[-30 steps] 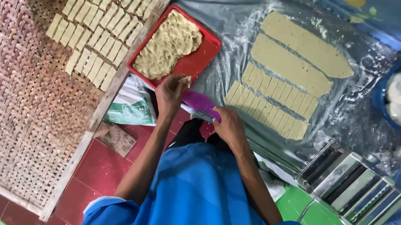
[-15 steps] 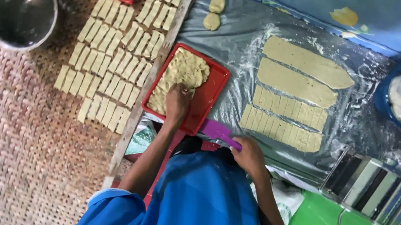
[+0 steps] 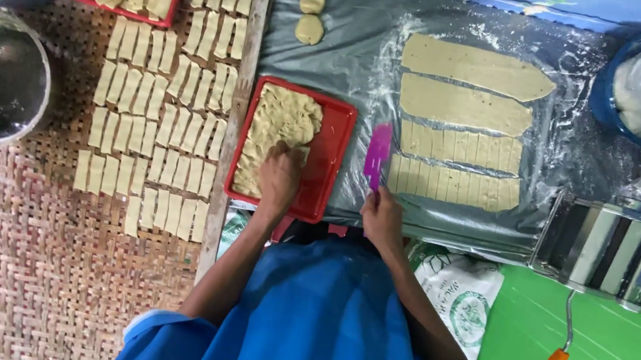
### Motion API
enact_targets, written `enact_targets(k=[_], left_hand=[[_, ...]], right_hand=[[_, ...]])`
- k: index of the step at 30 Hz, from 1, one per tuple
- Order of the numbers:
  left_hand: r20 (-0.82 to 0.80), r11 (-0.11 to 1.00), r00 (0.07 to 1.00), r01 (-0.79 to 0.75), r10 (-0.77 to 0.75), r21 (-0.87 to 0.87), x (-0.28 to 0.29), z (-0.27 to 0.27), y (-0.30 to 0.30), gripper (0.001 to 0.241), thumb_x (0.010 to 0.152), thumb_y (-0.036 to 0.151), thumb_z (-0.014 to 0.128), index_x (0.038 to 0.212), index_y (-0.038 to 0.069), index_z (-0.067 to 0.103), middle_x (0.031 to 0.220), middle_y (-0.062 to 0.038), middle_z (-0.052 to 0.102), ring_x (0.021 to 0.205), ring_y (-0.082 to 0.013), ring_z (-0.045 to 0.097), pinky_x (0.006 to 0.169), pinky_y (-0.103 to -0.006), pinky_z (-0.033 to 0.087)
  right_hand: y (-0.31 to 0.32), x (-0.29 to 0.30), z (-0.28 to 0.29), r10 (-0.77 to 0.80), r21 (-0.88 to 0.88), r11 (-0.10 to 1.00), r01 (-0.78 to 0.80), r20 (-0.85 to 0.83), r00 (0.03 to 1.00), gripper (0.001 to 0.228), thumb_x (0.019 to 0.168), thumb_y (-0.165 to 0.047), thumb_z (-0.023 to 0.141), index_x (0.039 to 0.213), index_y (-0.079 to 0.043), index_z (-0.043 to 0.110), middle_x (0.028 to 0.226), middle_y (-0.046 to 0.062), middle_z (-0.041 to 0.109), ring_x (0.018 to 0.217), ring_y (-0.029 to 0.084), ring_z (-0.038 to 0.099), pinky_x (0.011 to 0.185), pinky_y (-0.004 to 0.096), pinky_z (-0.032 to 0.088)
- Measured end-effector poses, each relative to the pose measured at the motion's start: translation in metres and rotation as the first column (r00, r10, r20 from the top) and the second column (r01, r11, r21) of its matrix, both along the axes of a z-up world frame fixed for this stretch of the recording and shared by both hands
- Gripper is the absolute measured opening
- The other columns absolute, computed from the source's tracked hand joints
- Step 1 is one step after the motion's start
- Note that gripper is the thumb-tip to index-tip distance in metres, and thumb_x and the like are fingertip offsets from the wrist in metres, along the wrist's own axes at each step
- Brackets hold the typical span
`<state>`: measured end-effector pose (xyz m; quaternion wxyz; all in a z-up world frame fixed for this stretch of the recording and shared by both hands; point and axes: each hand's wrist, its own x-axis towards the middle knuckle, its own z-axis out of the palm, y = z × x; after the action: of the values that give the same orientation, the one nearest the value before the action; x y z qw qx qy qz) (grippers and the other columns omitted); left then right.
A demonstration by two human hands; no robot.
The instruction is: Cutting strips of rolled dough using a plastic scraper and arranging them on a large woven mat for drying.
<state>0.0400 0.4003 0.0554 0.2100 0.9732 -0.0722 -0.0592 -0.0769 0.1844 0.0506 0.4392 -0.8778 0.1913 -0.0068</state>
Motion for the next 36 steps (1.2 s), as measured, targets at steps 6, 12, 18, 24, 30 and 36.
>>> enact_targets(k=[6, 12, 18, 24, 30, 36], left_hand=[[0.133, 0.985, 0.987, 0.064, -0.086, 0.160, -0.021, -0.033, -0.008, 0.031, 0.089, 0.022, 0.056, 0.110, 0.006, 0.071, 0.099, -0.013, 0.056, 0.099, -0.0375, 0.059, 0.074, -0.0467, 0.055], [0.120, 0.985, 0.991, 0.037, -0.057, 0.169, -0.033, -0.008, -0.020, 0.053, 0.087, 0.035, 0.063, 0.128, 0.001, 0.061, 0.108, -0.015, 0.053, 0.107, -0.0381, 0.055, 0.085, -0.0449, 0.047], [0.119, 1.000, 0.993, 0.023, -0.024, 0.011, -0.043, -0.009, -0.018, 0.053, 0.092, 0.026, 0.061, 0.137, -0.002, 0.060, 0.120, -0.022, 0.054, 0.113, -0.0440, 0.054, 0.095, -0.0486, 0.045], [0.150, 0.990, 0.987, -0.041, 0.062, -0.135, -0.050, -0.010, -0.020, 0.034, 0.094, 0.022, 0.065, 0.118, -0.001, 0.071, 0.117, -0.021, 0.058, 0.116, -0.0398, 0.057, 0.103, -0.0441, 0.043], [0.142, 0.943, 0.974, -0.127, 0.177, -0.306, -0.059, 0.035, -0.072, 0.024, 0.089, 0.017, 0.069, 0.108, 0.004, 0.075, 0.124, -0.021, 0.059, 0.120, -0.0419, 0.059, 0.102, -0.0484, 0.046], [0.199, 0.895, 0.978, 0.030, 0.066, -0.444, -0.041, 0.013, -0.168, 0.018, 0.088, 0.009, 0.069, 0.103, 0.004, 0.078, 0.111, -0.026, 0.068, 0.107, -0.0461, 0.067, 0.091, -0.0509, 0.053]], right_hand=[[0.004, 0.014, -0.071, 0.176, -0.180, 0.970, -0.163, 0.059, 0.983, 0.030, 0.091, -0.023, 0.070, 0.114, -0.004, 0.067, 0.076, 0.020, 0.073, 0.077, 0.043, 0.074, 0.060, 0.052, 0.057], [0.006, 0.018, -0.061, 0.184, -0.166, 0.973, -0.157, 0.159, 0.970, 0.050, 0.086, -0.012, 0.074, 0.130, 0.007, 0.061, 0.097, 0.031, 0.073, 0.092, 0.049, 0.072, 0.075, 0.056, 0.059], [0.001, 0.020, -0.047, 0.184, -0.167, 0.973, -0.160, 0.140, 0.973, 0.049, 0.082, -0.016, 0.079, 0.124, 0.006, 0.068, 0.099, 0.027, 0.074, 0.095, 0.046, 0.072, 0.079, 0.051, 0.059], [-0.024, 0.021, -0.044, 0.277, -0.006, 0.961, -0.278, 0.107, 0.955, 0.043, 0.092, -0.015, 0.074, 0.132, -0.002, 0.067, 0.093, 0.017, 0.073, 0.086, 0.038, 0.073, 0.066, 0.044, 0.060], [-0.071, 0.024, -0.046, 0.365, 0.130, 0.919, -0.372, 0.078, 0.928, 0.039, 0.090, -0.014, 0.075, 0.126, -0.001, 0.070, 0.094, 0.020, 0.075, 0.079, 0.037, 0.075, 0.060, 0.042, 0.061], [-0.148, 0.042, -0.044, 0.322, 0.014, 0.945, -0.326, 0.127, 0.938, 0.029, 0.088, -0.011, 0.072, 0.116, -0.010, 0.075, 0.088, 0.017, 0.076, 0.075, 0.036, 0.074, 0.055, 0.042, 0.060]])
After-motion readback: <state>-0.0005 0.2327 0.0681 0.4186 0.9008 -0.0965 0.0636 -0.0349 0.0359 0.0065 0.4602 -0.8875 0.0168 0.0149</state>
